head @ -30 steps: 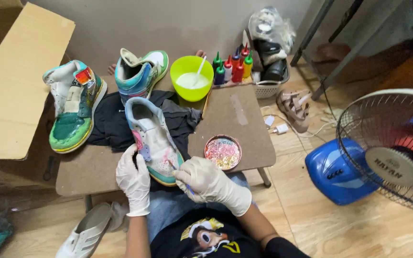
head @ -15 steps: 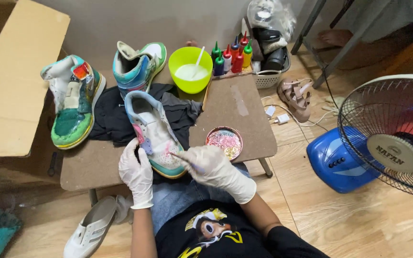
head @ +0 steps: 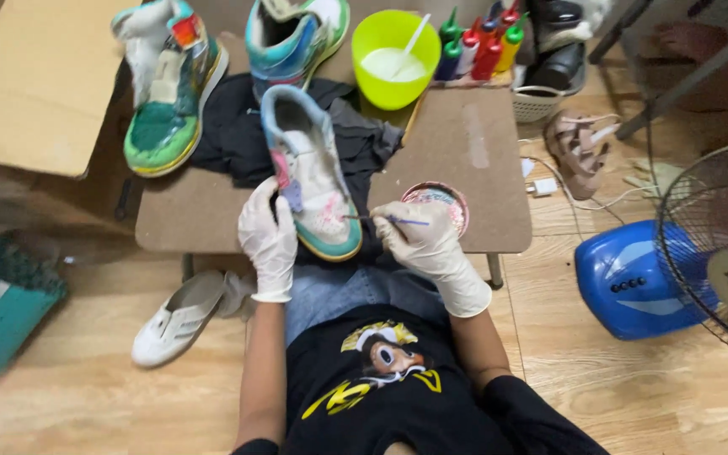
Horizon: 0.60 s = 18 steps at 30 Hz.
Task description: A person wearing gloves uses a fine brush to apply decorative glitter or small beads from a tin onto the surface of a sneaker.
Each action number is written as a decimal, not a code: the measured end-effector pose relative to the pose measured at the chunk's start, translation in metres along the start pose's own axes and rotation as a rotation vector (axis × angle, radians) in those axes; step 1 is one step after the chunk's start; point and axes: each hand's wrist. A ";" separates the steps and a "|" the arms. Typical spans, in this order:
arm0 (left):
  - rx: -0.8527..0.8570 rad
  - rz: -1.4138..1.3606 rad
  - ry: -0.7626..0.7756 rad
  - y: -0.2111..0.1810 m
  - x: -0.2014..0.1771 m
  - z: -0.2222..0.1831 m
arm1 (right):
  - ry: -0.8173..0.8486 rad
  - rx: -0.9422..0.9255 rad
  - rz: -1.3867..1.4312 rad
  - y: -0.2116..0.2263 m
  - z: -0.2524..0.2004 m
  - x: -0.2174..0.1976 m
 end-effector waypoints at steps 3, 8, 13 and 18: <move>-0.017 -0.041 0.000 -0.014 -0.009 0.005 | -0.132 -0.143 -0.386 -0.002 0.004 0.001; -0.030 -0.049 0.019 -0.015 -0.012 0.007 | -0.081 -0.018 -0.019 -0.014 -0.011 0.014; -0.031 -0.057 0.039 -0.019 -0.017 0.009 | -0.065 -0.120 -0.080 0.000 0.004 0.008; -0.043 -0.070 0.033 -0.019 -0.018 0.008 | -0.086 -0.053 0.083 0.006 0.004 0.004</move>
Point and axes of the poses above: each hand's wrist, its own z-axis towards the middle knuckle, its own x-axis out of the palm, y = z × x, and after that the axes turned 1 degree about -y, right-handed
